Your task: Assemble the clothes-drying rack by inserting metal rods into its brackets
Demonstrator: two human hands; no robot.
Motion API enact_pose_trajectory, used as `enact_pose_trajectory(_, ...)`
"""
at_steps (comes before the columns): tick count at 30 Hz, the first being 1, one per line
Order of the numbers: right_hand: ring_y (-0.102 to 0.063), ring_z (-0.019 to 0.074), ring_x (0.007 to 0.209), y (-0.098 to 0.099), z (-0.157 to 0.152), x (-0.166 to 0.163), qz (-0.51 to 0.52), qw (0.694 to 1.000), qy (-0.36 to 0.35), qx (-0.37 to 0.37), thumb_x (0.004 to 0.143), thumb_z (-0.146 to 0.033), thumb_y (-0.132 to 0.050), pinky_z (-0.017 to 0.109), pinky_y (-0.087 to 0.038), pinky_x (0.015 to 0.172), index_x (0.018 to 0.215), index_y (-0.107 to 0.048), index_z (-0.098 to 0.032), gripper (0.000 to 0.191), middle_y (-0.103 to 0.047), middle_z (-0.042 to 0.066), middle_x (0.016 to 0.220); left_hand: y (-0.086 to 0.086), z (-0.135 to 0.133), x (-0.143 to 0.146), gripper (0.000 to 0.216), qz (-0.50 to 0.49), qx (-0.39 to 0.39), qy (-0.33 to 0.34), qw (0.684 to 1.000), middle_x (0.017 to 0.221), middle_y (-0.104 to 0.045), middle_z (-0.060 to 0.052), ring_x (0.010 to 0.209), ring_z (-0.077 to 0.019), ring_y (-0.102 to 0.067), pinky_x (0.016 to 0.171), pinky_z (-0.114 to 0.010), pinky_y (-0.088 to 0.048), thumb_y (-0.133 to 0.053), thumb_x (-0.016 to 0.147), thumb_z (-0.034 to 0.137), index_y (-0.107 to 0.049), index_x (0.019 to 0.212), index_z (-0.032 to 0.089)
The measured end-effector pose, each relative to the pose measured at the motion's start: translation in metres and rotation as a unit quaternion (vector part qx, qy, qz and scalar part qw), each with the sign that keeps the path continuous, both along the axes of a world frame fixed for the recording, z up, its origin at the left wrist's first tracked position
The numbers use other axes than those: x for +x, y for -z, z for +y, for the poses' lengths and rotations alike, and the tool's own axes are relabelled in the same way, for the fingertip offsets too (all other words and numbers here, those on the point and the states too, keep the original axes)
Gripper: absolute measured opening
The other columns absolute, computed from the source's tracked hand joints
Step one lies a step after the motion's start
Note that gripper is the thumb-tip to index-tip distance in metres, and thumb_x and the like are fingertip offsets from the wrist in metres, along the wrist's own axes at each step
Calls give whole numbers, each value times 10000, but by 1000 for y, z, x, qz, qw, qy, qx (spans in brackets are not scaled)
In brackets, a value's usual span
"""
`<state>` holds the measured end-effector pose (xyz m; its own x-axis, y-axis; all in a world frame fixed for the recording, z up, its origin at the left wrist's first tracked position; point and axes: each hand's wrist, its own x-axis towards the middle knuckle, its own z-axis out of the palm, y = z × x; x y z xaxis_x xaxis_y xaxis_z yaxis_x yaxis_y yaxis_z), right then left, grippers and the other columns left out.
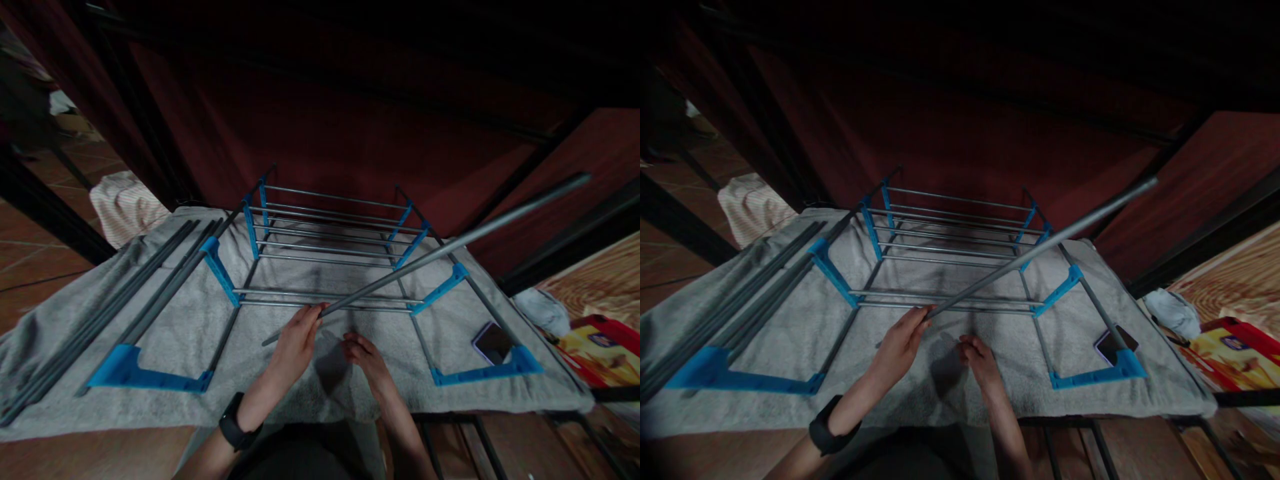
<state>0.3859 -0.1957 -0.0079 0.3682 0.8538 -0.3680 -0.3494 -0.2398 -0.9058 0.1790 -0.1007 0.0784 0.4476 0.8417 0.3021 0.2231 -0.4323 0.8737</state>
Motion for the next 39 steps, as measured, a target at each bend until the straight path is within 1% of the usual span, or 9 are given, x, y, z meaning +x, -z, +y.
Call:
enact_pose_trajectory(3, -767, 260, 820, -4, -2, 8, 3, 1000, 30, 5, 596, -589, -1080, 399, -619, 783, 938, -878, -247, 524, -866, 79, 909, 10, 5, -7, 421, 48, 29, 2, 998, 1265, -836, -150, 1208, -315, -796, 1073, -478, -645, -486, 1117, 276, -810, 1385, 259)
enact_pose_trajectory(7, -777, 255, 850, -10, -3, 17, 8, 998, 53, 29, 621, -563, -1083, 404, -630, 825, 965, -880, -250, 507, -874, 82, 965, 31, 12, -17, 465, 131, 71, -4, 989, 1133, -834, -124, 1084, -316, -799, 998, -484, -649, -455, 1093, 208, -824, 1369, 263)
enact_pose_trajectory(12, -768, 241, 836, -17, -1, 21, -6, 995, 98, 37, 633, -599, -1050, 411, -621, 844, 973, -866, -242, 526, -862, 73, 954, 58, 19, -31, 496, 190, 88, -18, 978, 1134, -835, -117, 1051, -317, -806, 982, -490, -657, -408, 1100, 215, -827, 1361, 260)
enact_pose_trajectory(16, -771, 239, 866, -24, 1, 24, 33, 986, 149, 60, 623, -534, -1044, 398, -632, 842, 986, -850, -254, 498, -873, 63, 982, 73, 26, -43, 529, 229, 88, -20, 969, 1163, -845, -123, 1068, -319, -811, 1007, -483, -658, -412, 1049, 154, -826, 1367, 243)
enact_pose_trajectory(21, -776, 250, 924, -29, 1, 31, 86, 969, 215, 93, 596, -387, -1037, 394, -638, 866, 899, -795, -264, 407, -850, 34, 940, 83, 27, -52, 637, 306, 98, -23, 947, 1244, -860, -116, 1160, -324, -816, 1077, -503, -638, -380, 965, 68, -824, 1384, 248)
enact_pose_trajectory(25, -785, 257, 957, -27, 0, 42, 94, 962, 232, 113, 647, -403, -1006, 428, -646, 927, 914, -748, -280, 391, -823, 18, 933, 91, 26, -55, 651, 325, 92, -29, 941, 1293, -864, -103, 1191, -303, -816, 1112, -489, -627, -390, 934, 45, -823, 1372, 256)
enact_pose_trajectory(29, -777, 238, 955, -22, -2, 52, 95, 956, 247, 126, 659, -398, -993, 400, -649, 937, 907, -758, -286, 359, -827, 16, 959, 98, 26, -58, 673, 325, 88, -18, 941, 1310, -860, -113, 1179, -311, -824, 1099, -490, -631, -364, 928, 33, -812, 1385, 240)
enact_pose_trajectory(34, -796, 251, 1035, -13, -7, 63, 72, 950, 271, 139, 658, -480, -1015, 409, -665, 983, 881, -738, -305, 396, -847, 15, 1014, 102, 30, -62, 635, 341, 99, -10, 935, 1265, -865, -115, 1172, -313, -829, 1083, -488, -622, -339, 992, 88, -816, 1386, 233)
enact_pose_trajectory(39, -820, 280, 1092, -1, -11, 75, 28, 954, 267, 135, 671, -632, -1014, 439, -682, 1001, 914, -718, -318, 495, -836, 22, 987, 101, 33, -66, 535, 345, 86, -17, 934, 1259, -873, -127, 1162, -322, -829, 1060, -484, -631, -373, 1087, 255, -834, 1357, 257)
